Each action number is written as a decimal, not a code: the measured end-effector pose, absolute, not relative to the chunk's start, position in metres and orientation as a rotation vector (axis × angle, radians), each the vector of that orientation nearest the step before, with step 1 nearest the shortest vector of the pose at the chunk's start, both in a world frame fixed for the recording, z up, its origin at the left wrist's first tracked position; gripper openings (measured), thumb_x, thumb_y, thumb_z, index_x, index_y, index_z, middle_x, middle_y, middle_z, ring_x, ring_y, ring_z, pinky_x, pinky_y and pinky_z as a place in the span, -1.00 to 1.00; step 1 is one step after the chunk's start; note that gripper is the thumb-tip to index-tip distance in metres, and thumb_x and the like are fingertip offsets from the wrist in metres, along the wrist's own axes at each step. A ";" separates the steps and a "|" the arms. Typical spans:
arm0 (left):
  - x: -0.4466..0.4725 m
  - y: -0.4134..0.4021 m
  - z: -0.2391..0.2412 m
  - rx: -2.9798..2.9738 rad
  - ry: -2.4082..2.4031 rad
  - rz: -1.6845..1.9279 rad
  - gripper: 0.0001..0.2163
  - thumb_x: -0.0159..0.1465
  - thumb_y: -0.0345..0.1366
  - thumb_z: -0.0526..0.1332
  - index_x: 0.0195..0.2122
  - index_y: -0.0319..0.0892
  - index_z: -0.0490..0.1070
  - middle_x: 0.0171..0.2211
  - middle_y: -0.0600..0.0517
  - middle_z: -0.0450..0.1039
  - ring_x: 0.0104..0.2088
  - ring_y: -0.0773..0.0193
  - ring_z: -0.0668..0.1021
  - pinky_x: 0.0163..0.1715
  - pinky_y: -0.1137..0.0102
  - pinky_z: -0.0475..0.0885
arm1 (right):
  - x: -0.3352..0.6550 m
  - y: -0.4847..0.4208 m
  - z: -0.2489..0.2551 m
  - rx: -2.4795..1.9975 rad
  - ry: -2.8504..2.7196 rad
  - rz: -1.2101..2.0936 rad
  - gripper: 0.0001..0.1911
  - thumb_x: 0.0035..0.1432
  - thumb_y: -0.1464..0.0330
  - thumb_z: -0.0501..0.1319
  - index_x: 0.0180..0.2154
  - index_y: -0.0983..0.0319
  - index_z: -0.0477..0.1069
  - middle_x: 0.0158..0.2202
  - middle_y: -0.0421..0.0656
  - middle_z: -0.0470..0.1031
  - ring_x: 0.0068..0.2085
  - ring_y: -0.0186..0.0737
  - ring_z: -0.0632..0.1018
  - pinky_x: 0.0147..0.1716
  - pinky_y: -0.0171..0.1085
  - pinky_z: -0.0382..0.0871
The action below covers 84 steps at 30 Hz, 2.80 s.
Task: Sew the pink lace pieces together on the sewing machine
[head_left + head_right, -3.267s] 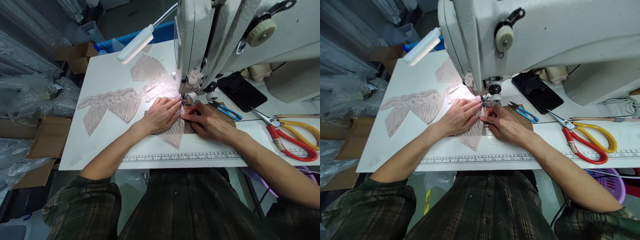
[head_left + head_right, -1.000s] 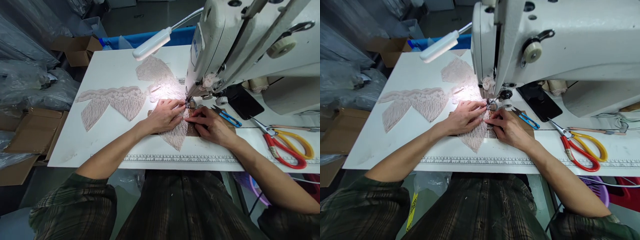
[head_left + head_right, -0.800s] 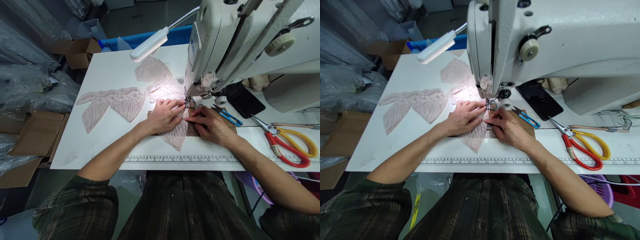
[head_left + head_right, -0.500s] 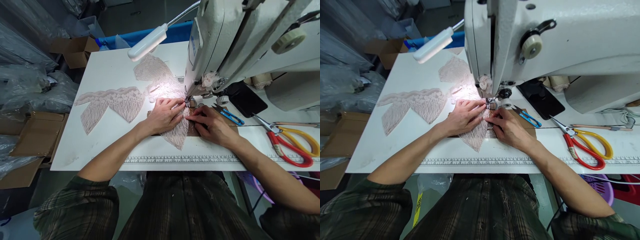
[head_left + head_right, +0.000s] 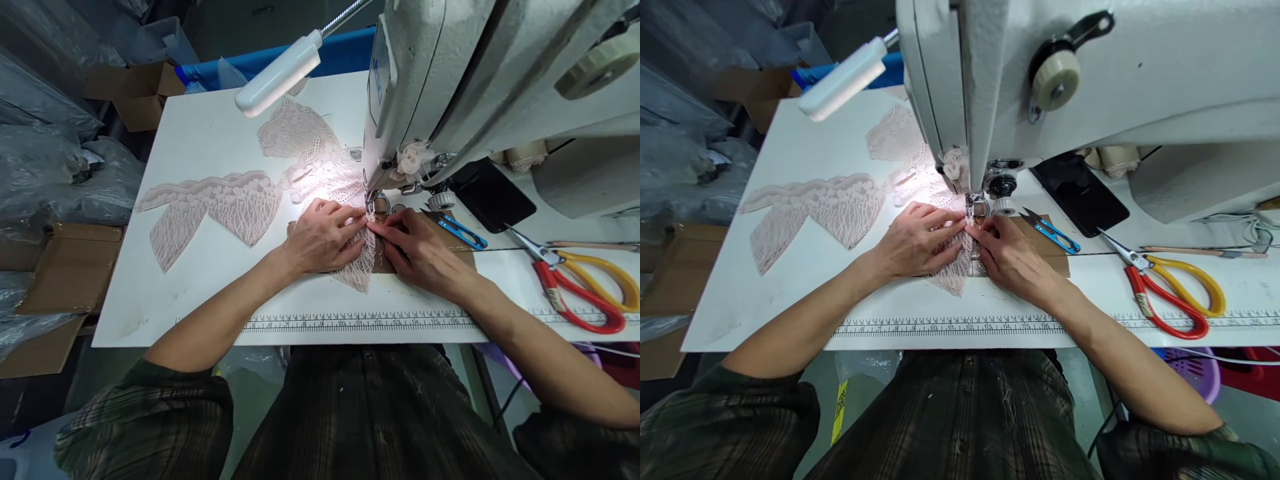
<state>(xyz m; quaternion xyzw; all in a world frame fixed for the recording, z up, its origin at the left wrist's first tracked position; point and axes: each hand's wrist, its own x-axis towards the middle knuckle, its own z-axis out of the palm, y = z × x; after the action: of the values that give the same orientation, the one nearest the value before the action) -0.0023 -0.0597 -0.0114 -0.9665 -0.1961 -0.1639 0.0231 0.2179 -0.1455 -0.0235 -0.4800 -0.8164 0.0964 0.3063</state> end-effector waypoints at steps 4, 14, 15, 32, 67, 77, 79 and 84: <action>0.000 -0.058 -0.013 -3.001 -0.679 -0.505 -0.66 0.45 -0.13 0.05 0.09 -0.17 0.45 0.10 -0.11 0.51 -0.06 0.06 0.54 -0.12 0.15 0.38 | 0.218 -0.146 -0.023 -1.272 -2.155 0.234 -0.51 0.34 0.45 0.08 0.24 0.04 0.34 -0.12 -0.03 0.37 -0.09 -0.06 0.50 -0.04 0.01 0.54; 0.004 -0.057 -0.016 -3.029 -0.833 -0.580 -0.69 0.43 -0.17 0.10 0.12 -0.12 0.43 0.16 -0.11 0.47 0.01 0.03 0.53 -0.03 0.08 0.38 | 0.219 -0.145 -0.021 -1.316 -2.114 0.301 -0.63 0.34 0.40 0.09 0.09 0.11 0.51 -0.15 -0.02 0.41 -0.11 -0.08 0.52 -0.04 -0.02 0.51; 0.003 -0.056 -0.016 -3.043 -0.837 -0.588 -0.69 0.43 -0.16 0.11 0.12 -0.12 0.43 0.18 -0.12 0.45 0.04 0.02 0.52 0.00 0.06 0.37 | 0.220 -0.144 -0.020 -1.325 -2.094 0.322 -0.65 0.33 0.39 0.09 0.05 0.12 0.54 -0.15 -0.02 0.42 -0.14 -0.09 0.53 -0.06 -0.04 0.52; -0.022 -0.063 0.024 -3.552 -0.582 -0.365 -0.78 0.37 -0.13 0.26 -0.19 -0.21 0.52 -0.11 -0.11 0.50 -0.14 0.17 0.56 -0.17 0.27 0.54 | 0.232 -0.135 -0.005 -1.540 -1.779 0.623 -0.71 0.21 0.36 0.16 -0.15 0.19 0.64 -0.27 -0.06 0.57 -0.35 -0.15 0.53 -0.25 -0.10 0.46; -0.009 -0.081 -0.010 -3.183 -0.603 -1.174 -0.89 0.34 -0.45 0.20 -0.21 -0.27 0.54 -0.12 -0.13 0.64 -0.13 0.24 0.69 -0.11 0.28 0.67 | 0.204 -0.194 -0.013 -1.235 -2.411 0.186 -0.63 0.38 0.31 0.10 0.12 0.30 0.45 0.14 0.13 0.50 0.18 0.20 0.41 0.02 0.19 0.33; -0.012 -0.079 -0.017 -3.084 -0.325 -0.910 -0.83 0.31 -0.47 0.16 -0.13 -0.20 0.49 -0.10 -0.07 0.62 -0.05 0.19 0.66 0.09 0.05 0.58 | 0.248 -0.111 0.006 -1.457 -2.108 0.645 -0.71 0.20 0.46 0.07 -0.24 0.23 0.57 -0.29 -0.09 0.61 -0.34 -0.18 0.54 -0.27 -0.18 0.41; -0.013 -0.079 -0.019 -3.082 -0.319 -0.921 -0.84 0.32 -0.46 0.18 -0.15 -0.16 0.50 -0.09 -0.04 0.61 -0.07 0.21 0.65 0.11 0.04 0.56 | 0.244 -0.110 -0.002 -1.474 -2.031 0.576 -0.72 0.22 0.41 0.08 -0.21 0.22 0.58 -0.26 -0.07 0.60 -0.33 -0.18 0.52 -0.28 -0.18 0.39; -0.012 -0.078 -0.019 -3.070 -0.270 -0.957 -0.89 0.33 -0.45 0.22 -0.18 -0.16 0.51 -0.16 0.00 0.64 -0.18 0.28 0.65 0.05 0.14 0.57 | 0.241 -0.123 -0.012 -1.238 -2.148 0.479 -0.67 0.25 0.30 0.11 -0.08 0.15 0.61 -0.13 -0.03 0.57 -0.18 -0.11 0.55 -0.16 -0.13 0.39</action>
<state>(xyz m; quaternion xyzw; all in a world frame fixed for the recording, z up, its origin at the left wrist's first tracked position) -0.0116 -0.0783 -0.0189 -0.9505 -0.0835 -0.2963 -0.0425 0.2414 -0.1231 -0.0125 -0.4671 -0.8106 0.1809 0.3033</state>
